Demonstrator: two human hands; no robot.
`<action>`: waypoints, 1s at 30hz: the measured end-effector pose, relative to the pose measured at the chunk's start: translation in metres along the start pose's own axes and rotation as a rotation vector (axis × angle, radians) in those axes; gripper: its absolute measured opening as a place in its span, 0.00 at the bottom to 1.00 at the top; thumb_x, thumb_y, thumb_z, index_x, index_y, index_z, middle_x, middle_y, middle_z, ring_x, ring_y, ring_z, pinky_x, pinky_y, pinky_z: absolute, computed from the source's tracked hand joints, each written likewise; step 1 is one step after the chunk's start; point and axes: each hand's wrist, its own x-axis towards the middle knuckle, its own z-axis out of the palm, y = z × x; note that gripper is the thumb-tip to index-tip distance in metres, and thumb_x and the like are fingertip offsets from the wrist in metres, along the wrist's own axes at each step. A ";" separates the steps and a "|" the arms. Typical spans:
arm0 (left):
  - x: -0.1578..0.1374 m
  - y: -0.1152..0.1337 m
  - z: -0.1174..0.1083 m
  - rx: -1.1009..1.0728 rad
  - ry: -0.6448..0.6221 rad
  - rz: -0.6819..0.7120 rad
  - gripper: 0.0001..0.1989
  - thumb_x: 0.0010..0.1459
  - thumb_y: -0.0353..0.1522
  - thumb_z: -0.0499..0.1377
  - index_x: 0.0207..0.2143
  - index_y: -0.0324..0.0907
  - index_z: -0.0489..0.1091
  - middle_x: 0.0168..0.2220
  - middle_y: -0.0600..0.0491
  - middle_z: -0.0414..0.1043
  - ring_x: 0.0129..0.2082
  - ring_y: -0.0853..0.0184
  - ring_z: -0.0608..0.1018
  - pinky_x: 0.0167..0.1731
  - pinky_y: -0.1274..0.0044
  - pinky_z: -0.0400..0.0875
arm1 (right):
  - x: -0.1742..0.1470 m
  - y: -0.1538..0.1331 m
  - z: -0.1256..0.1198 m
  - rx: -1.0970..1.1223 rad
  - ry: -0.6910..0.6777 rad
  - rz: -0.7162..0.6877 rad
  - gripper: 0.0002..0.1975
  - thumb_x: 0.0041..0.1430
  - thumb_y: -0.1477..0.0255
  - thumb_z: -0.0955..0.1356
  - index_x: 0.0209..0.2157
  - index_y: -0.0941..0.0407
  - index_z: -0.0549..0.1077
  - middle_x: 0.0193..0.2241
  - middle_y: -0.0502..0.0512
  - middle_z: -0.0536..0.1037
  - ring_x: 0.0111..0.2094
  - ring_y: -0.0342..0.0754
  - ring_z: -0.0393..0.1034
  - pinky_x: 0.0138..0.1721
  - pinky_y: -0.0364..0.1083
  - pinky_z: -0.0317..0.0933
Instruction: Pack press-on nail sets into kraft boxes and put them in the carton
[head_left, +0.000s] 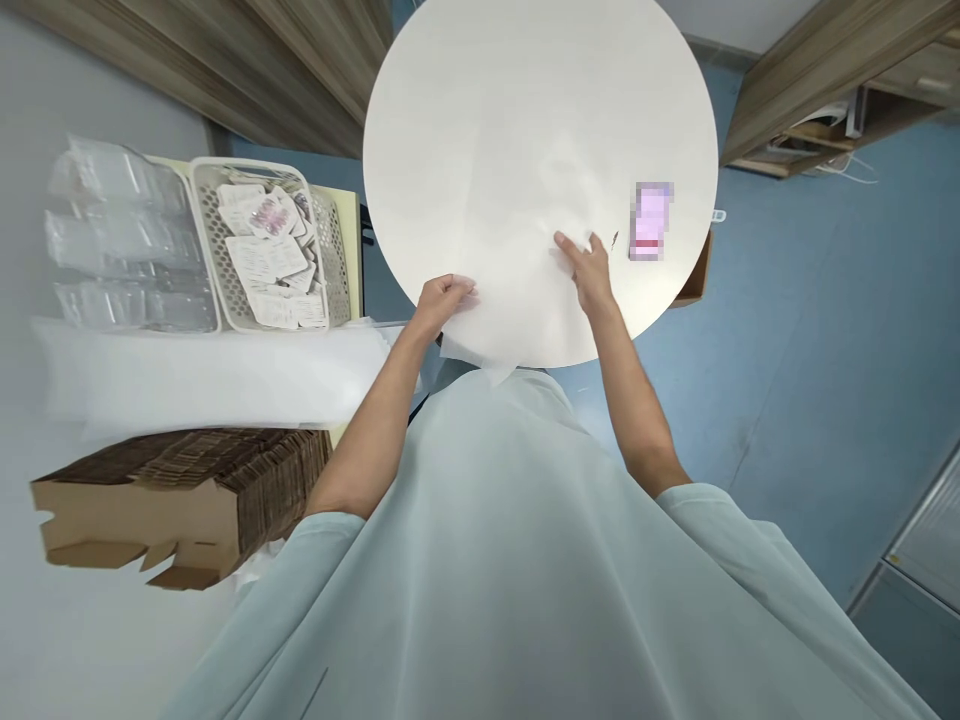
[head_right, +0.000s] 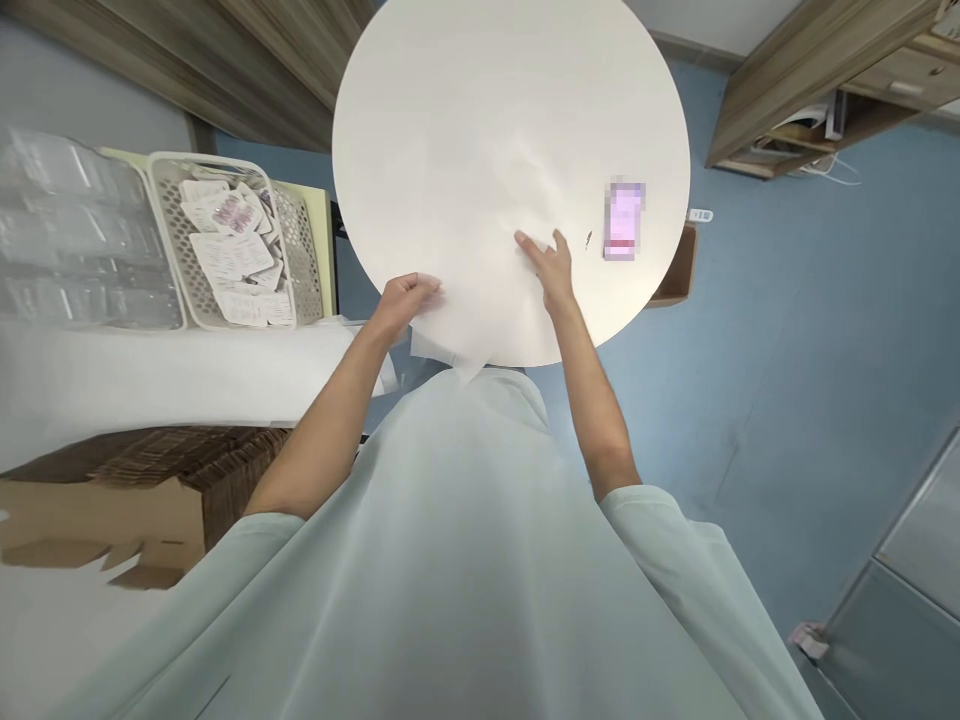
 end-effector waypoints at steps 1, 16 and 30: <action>0.006 0.001 0.004 -0.005 0.004 -0.005 0.10 0.61 0.39 0.73 0.36 0.42 0.80 0.43 0.45 0.87 0.47 0.58 0.88 0.59 0.61 0.85 | -0.010 0.004 0.007 0.049 0.009 0.134 0.44 0.68 0.37 0.74 0.70 0.53 0.71 0.64 0.70 0.82 0.65 0.59 0.82 0.62 0.61 0.80; 0.068 -0.013 0.003 0.328 0.062 0.143 0.11 0.64 0.42 0.68 0.43 0.46 0.78 0.45 0.46 0.83 0.53 0.52 0.84 0.63 0.58 0.80 | -0.064 0.032 0.031 0.014 -0.057 0.485 0.06 0.66 0.69 0.75 0.34 0.55 0.79 0.37 0.53 0.87 0.33 0.45 0.81 0.44 0.47 0.78; 0.023 -0.095 -0.058 1.077 -0.188 0.298 0.41 0.58 0.32 0.66 0.75 0.47 0.67 0.79 0.36 0.60 0.75 0.35 0.68 0.71 0.44 0.72 | 0.006 0.077 -0.013 -0.280 0.064 0.337 0.08 0.70 0.63 0.74 0.39 0.52 0.77 0.32 0.47 0.75 0.37 0.52 0.81 0.52 0.55 0.79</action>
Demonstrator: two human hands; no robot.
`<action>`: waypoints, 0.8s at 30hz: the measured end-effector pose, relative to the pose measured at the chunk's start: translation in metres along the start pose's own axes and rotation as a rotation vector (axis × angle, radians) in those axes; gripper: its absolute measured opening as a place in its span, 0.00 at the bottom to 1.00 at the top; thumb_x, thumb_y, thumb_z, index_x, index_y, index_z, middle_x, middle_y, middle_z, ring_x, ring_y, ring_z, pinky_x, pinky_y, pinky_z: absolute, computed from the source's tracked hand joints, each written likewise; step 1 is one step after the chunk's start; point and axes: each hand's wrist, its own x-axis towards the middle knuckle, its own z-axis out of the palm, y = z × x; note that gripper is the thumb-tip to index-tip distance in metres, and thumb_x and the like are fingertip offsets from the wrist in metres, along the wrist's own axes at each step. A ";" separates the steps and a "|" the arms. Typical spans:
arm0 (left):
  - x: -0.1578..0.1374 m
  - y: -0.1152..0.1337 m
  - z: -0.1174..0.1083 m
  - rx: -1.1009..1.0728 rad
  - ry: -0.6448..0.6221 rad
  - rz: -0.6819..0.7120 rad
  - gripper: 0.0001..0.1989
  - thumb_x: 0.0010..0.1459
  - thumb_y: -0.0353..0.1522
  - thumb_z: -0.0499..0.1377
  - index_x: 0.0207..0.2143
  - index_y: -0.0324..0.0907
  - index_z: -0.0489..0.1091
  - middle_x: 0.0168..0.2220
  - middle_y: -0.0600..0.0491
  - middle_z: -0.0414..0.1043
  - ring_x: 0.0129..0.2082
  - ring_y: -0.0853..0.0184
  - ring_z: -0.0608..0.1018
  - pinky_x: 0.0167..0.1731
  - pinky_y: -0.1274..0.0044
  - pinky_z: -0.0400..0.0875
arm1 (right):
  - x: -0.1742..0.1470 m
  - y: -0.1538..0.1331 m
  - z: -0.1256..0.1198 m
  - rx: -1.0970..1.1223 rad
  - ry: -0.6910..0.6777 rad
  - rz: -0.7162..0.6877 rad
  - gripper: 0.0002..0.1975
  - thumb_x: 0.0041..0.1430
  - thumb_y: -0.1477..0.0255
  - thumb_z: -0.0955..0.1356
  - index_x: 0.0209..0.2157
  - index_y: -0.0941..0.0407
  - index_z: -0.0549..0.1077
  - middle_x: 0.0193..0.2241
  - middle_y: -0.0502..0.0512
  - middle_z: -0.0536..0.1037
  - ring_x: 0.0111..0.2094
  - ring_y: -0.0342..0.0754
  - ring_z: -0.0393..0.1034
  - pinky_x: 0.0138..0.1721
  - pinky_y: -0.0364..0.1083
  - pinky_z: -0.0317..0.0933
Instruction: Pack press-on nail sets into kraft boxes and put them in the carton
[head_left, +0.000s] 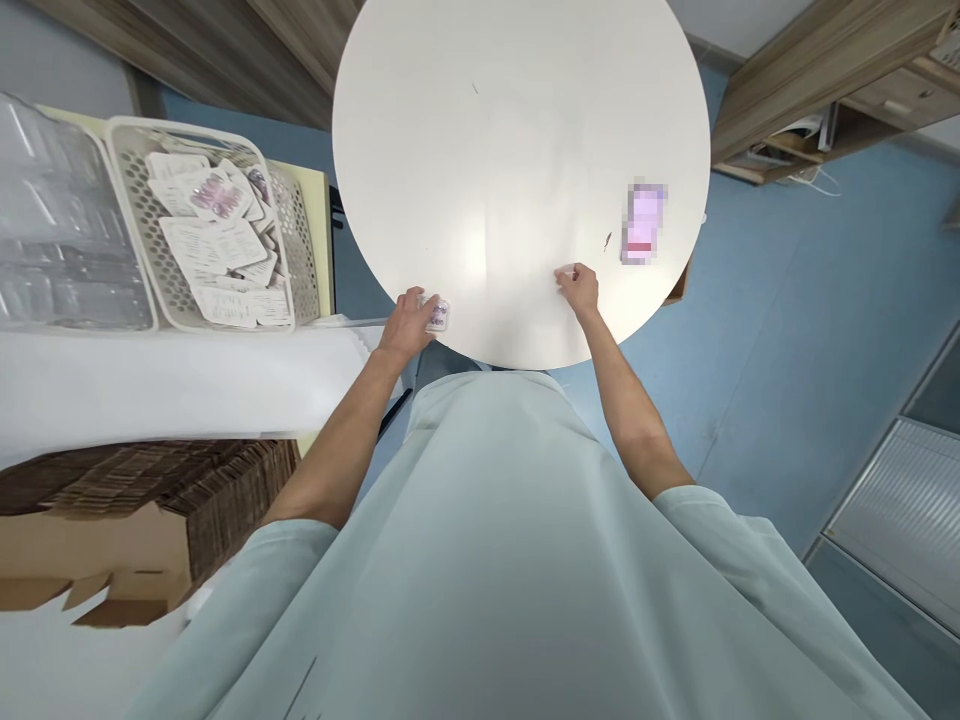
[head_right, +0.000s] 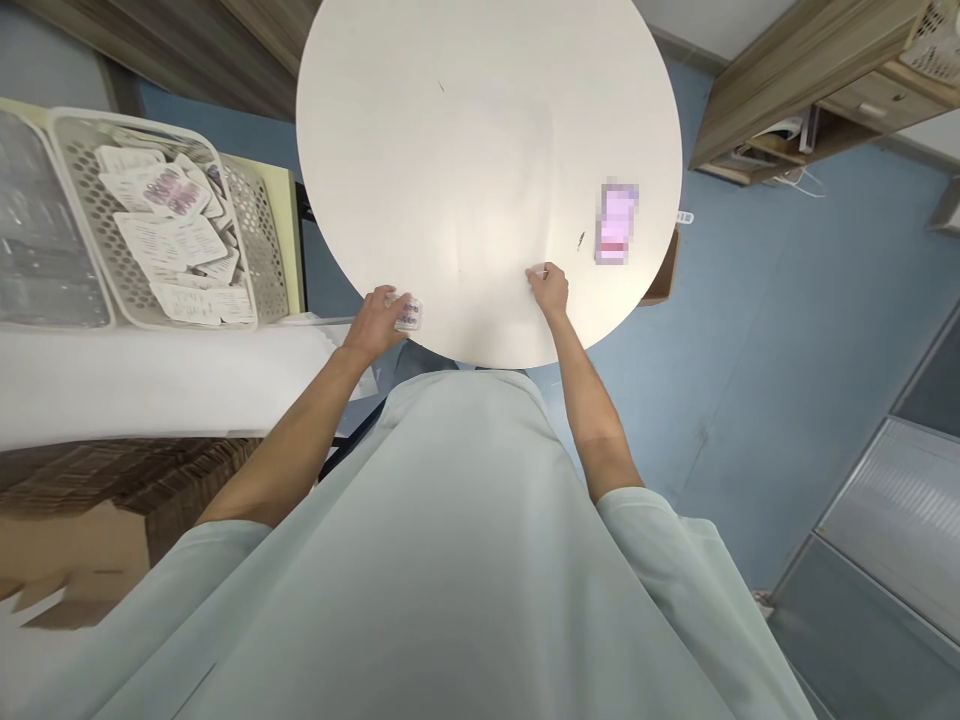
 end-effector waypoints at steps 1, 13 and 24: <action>-0.001 0.001 0.000 0.032 -0.010 -0.005 0.41 0.60 0.30 0.64 0.76 0.44 0.65 0.78 0.35 0.60 0.75 0.36 0.68 0.71 0.46 0.73 | -0.001 0.003 0.000 -0.016 0.006 0.006 0.09 0.70 0.62 0.74 0.41 0.52 0.77 0.32 0.48 0.75 0.38 0.53 0.82 0.53 0.56 0.78; 0.032 0.074 0.007 -0.001 0.074 0.142 0.42 0.63 0.34 0.66 0.78 0.40 0.62 0.75 0.35 0.64 0.74 0.38 0.68 0.67 0.52 0.78 | -0.070 0.045 0.005 -0.144 0.044 0.161 0.13 0.66 0.61 0.75 0.47 0.51 0.75 0.40 0.54 0.83 0.47 0.57 0.83 0.57 0.55 0.73; 0.093 0.119 0.038 0.039 -0.020 0.249 0.41 0.64 0.38 0.68 0.76 0.42 0.65 0.75 0.33 0.65 0.73 0.33 0.68 0.65 0.46 0.77 | -0.085 0.048 -0.005 -0.078 0.051 0.111 0.09 0.74 0.62 0.68 0.38 0.50 0.73 0.41 0.55 0.86 0.41 0.54 0.83 0.55 0.54 0.73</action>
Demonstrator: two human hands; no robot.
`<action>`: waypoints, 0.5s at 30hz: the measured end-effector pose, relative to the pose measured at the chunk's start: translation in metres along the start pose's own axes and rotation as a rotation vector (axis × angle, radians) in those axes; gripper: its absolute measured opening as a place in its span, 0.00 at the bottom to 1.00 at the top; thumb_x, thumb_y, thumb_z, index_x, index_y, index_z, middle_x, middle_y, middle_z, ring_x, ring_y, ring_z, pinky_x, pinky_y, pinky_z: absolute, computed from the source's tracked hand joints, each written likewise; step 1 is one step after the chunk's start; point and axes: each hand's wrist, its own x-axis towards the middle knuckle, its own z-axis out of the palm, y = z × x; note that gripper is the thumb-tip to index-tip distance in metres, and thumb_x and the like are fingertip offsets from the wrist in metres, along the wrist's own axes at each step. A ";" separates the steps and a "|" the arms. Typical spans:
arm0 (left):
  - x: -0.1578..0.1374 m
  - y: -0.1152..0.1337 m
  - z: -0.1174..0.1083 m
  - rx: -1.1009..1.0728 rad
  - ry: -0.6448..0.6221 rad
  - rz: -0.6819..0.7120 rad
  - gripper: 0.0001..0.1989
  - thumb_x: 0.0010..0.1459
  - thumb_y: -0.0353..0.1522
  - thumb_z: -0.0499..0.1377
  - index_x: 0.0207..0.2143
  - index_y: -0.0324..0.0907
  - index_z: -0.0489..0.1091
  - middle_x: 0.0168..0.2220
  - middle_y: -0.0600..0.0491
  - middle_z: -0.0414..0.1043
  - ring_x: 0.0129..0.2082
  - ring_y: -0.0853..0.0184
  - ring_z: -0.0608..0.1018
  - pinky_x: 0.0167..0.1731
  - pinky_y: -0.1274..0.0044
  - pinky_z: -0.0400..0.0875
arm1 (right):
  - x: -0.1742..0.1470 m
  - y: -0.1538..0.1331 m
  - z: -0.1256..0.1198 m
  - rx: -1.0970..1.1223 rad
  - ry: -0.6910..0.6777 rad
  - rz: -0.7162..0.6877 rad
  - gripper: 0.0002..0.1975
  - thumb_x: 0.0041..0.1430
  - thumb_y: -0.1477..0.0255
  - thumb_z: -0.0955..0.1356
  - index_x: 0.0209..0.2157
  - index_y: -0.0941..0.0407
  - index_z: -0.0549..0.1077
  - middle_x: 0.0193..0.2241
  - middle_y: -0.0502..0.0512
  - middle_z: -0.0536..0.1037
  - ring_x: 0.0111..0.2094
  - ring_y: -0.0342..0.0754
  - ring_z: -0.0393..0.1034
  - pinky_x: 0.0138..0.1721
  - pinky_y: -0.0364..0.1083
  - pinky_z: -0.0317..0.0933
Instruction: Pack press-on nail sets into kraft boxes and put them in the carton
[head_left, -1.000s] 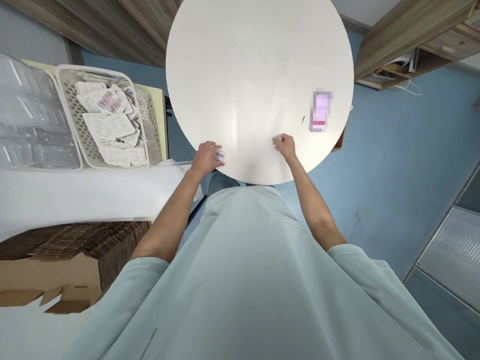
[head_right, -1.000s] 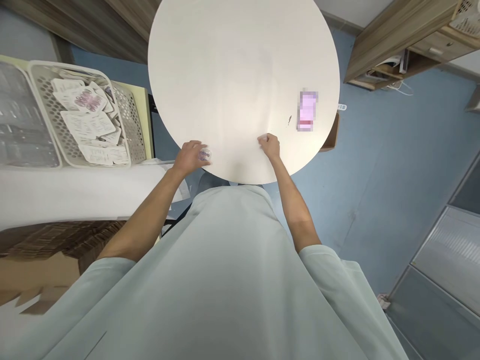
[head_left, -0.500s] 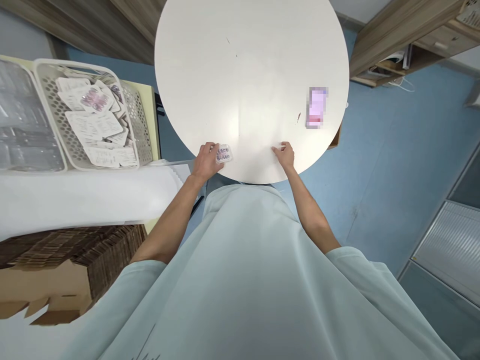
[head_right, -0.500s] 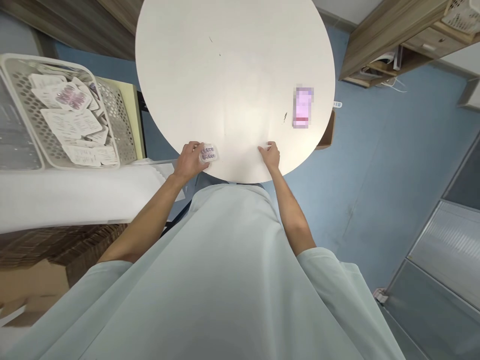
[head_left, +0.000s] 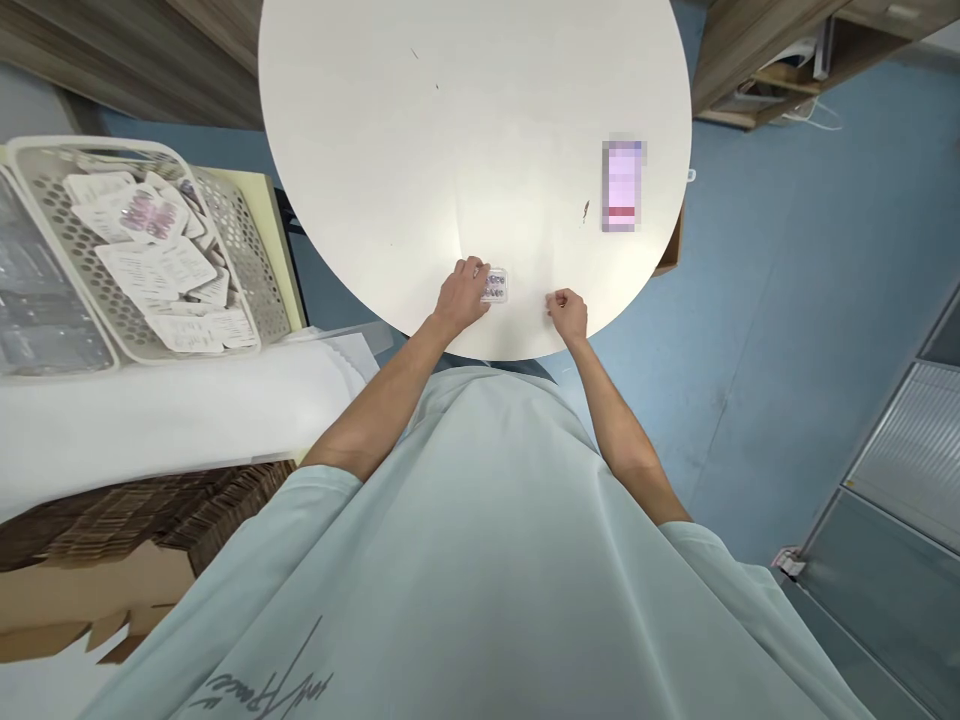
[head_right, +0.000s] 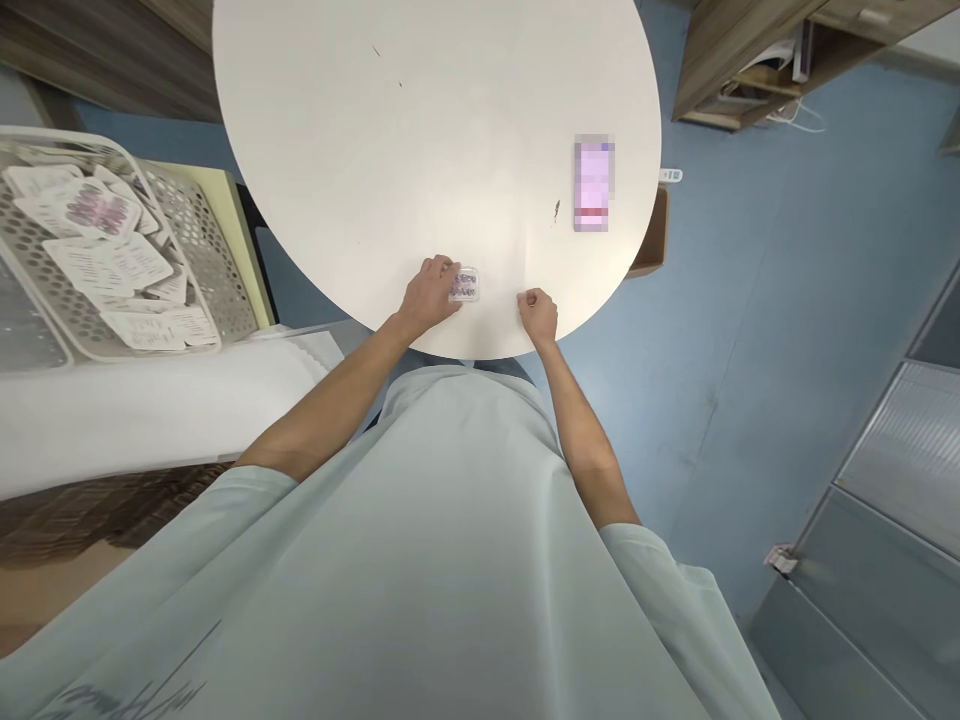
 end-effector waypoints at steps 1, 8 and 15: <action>0.000 0.000 0.002 0.009 0.004 -0.002 0.40 0.65 0.39 0.68 0.76 0.42 0.65 0.75 0.33 0.65 0.73 0.33 0.68 0.65 0.47 0.77 | -0.002 -0.002 0.000 0.000 0.000 -0.016 0.10 0.74 0.61 0.68 0.38 0.50 0.74 0.41 0.55 0.86 0.42 0.54 0.83 0.55 0.54 0.73; -0.009 0.000 0.004 0.040 0.036 -0.012 0.40 0.70 0.47 0.68 0.77 0.43 0.64 0.74 0.33 0.66 0.72 0.37 0.71 0.63 0.53 0.78 | -0.027 -0.031 0.006 -0.057 -0.041 -0.195 0.11 0.77 0.60 0.67 0.42 0.51 0.75 0.44 0.57 0.87 0.42 0.54 0.80 0.49 0.53 0.73; -0.007 0.005 0.005 0.037 0.004 -0.057 0.42 0.72 0.50 0.67 0.80 0.44 0.62 0.75 0.32 0.64 0.75 0.35 0.67 0.67 0.51 0.74 | -0.040 -0.064 0.033 -0.262 -0.205 -0.405 0.10 0.81 0.66 0.65 0.44 0.52 0.76 0.46 0.58 0.84 0.44 0.53 0.78 0.48 0.51 0.71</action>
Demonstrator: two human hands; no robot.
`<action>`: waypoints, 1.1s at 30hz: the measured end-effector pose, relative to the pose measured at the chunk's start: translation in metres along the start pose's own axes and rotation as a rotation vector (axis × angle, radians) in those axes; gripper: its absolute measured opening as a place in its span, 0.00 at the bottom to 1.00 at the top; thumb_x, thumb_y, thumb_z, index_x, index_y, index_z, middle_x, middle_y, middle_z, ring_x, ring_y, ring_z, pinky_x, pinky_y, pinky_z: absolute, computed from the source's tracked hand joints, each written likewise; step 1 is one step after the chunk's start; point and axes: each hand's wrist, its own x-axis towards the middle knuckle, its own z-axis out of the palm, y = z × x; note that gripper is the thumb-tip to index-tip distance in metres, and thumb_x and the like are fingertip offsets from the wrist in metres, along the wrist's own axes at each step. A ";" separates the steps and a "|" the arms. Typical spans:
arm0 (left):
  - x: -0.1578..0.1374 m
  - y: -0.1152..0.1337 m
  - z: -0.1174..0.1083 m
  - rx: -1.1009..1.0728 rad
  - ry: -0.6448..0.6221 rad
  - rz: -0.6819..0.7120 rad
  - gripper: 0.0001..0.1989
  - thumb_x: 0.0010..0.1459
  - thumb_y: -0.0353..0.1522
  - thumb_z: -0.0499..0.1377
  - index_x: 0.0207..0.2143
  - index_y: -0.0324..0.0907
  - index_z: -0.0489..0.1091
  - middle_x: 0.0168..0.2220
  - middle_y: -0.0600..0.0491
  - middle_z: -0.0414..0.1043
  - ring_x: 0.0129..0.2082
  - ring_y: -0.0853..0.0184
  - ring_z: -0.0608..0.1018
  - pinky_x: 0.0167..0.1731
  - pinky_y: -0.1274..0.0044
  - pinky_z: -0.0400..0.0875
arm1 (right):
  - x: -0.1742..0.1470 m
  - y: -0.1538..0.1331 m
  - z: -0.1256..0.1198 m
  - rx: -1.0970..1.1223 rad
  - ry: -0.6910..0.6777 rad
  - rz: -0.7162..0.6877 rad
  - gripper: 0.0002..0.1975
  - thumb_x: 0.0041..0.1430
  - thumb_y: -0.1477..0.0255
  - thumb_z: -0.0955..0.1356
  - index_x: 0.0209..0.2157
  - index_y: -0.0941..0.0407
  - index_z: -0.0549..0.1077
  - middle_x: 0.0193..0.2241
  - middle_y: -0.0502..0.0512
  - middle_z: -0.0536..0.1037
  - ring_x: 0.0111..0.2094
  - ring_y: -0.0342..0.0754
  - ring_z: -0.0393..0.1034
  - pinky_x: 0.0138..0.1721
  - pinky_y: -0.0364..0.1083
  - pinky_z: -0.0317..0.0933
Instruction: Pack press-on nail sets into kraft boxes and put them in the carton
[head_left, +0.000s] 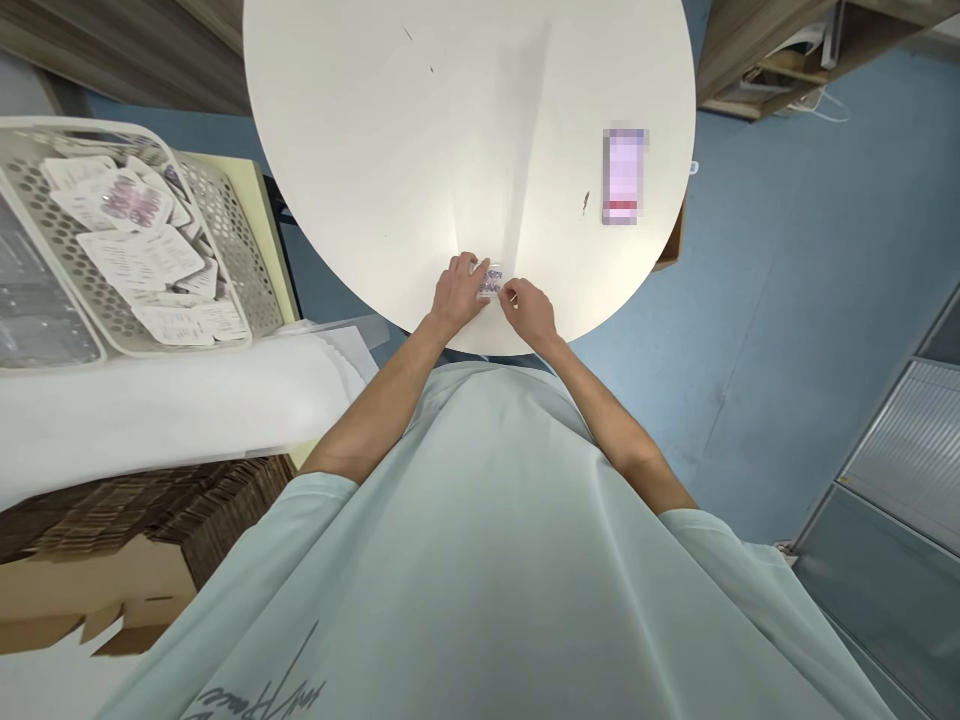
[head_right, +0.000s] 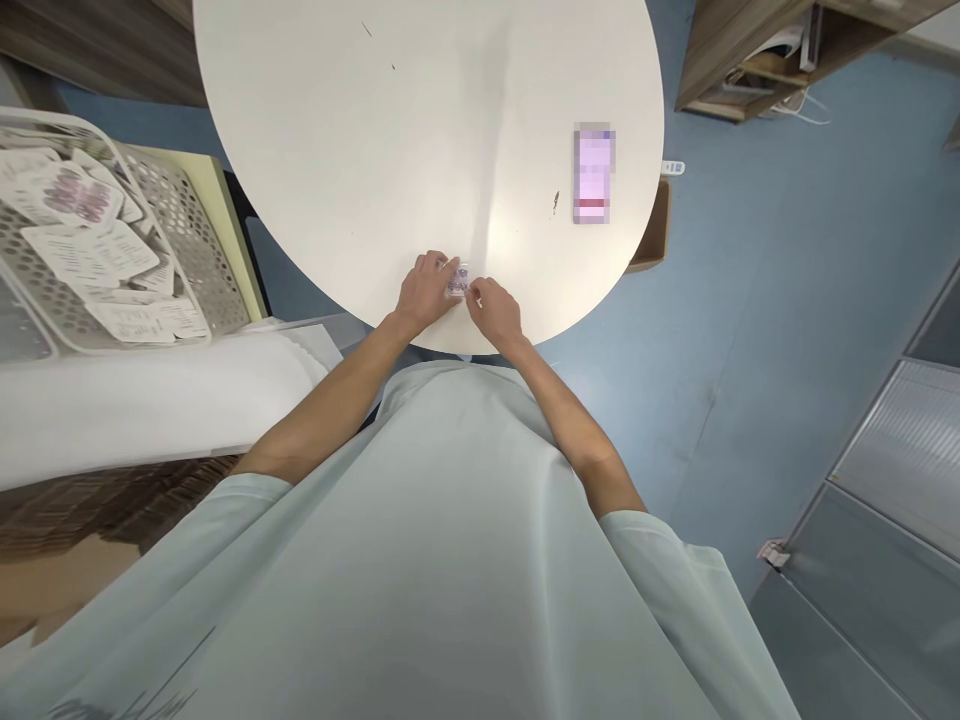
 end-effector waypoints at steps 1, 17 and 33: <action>-0.001 0.001 0.000 -0.010 0.001 -0.007 0.42 0.73 0.49 0.66 0.81 0.44 0.60 0.75 0.32 0.64 0.75 0.35 0.67 0.67 0.51 0.74 | 0.002 -0.004 0.004 -0.023 -0.022 -0.014 0.10 0.82 0.66 0.64 0.44 0.52 0.76 0.47 0.58 0.84 0.44 0.54 0.77 0.48 0.51 0.71; -0.028 0.005 0.020 -0.691 0.253 -0.403 0.21 0.82 0.48 0.51 0.53 0.47 0.79 0.54 0.44 0.86 0.55 0.57 0.86 0.60 0.66 0.81 | 0.025 -0.011 0.040 -0.033 -0.116 -0.045 0.14 0.82 0.61 0.67 0.40 0.51 0.78 0.47 0.60 0.81 0.46 0.57 0.77 0.56 0.58 0.76; -0.013 -0.003 0.026 -0.579 0.323 -0.557 0.07 0.72 0.35 0.59 0.45 0.46 0.77 0.51 0.43 0.87 0.54 0.52 0.86 0.62 0.60 0.78 | 0.027 0.023 0.027 0.120 0.107 0.187 0.10 0.74 0.63 0.73 0.50 0.52 0.77 0.53 0.61 0.83 0.54 0.58 0.78 0.61 0.58 0.74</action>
